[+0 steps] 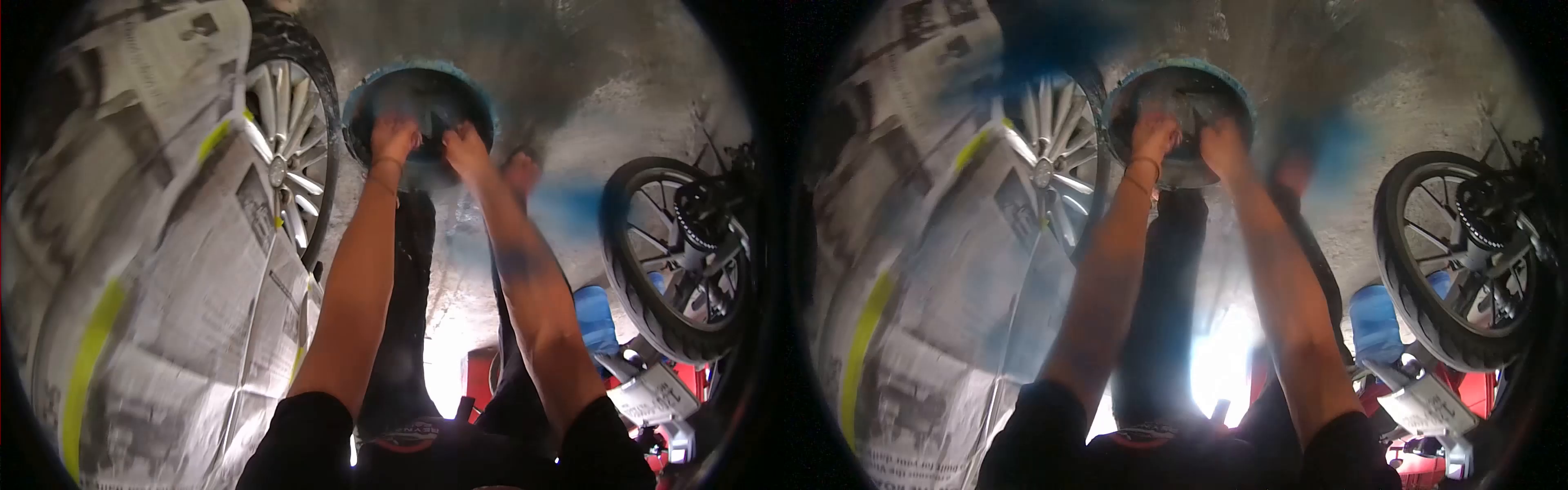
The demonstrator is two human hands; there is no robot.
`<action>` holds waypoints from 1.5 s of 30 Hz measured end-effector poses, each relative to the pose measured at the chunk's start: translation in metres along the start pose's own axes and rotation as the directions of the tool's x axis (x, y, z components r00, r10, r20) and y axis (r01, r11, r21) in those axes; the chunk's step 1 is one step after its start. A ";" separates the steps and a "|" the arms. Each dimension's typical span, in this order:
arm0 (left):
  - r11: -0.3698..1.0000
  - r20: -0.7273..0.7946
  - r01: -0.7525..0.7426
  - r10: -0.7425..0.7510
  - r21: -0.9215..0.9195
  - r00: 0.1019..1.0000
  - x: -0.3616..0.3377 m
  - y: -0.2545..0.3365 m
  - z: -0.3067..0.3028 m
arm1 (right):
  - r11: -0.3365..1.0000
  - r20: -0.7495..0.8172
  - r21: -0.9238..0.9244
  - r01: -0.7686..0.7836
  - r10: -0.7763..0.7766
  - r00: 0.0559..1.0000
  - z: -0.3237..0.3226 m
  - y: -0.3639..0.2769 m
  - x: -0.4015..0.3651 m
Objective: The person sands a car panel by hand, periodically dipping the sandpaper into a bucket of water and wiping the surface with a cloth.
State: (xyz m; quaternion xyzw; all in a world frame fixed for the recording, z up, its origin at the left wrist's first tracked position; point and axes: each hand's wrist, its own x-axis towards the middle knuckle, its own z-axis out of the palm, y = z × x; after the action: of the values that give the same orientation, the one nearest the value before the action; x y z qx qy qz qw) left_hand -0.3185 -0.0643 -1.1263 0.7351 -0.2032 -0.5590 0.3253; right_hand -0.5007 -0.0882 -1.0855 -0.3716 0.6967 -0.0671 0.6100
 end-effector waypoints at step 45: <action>0.690 0.049 -0.074 0.157 -0.720 0.986 -0.493 0.505 -0.122 | 0.698 -0.239 0.679 0.230 -0.086 0.967 -0.368 -0.435 -0.212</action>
State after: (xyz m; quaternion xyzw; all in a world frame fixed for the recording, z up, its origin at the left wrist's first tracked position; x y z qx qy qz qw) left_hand -0.3132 -0.0634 -0.4102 0.5055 -0.0328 -0.6106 0.6088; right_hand -0.6464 -0.4046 -0.5871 -0.1630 0.6387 -0.4134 0.6282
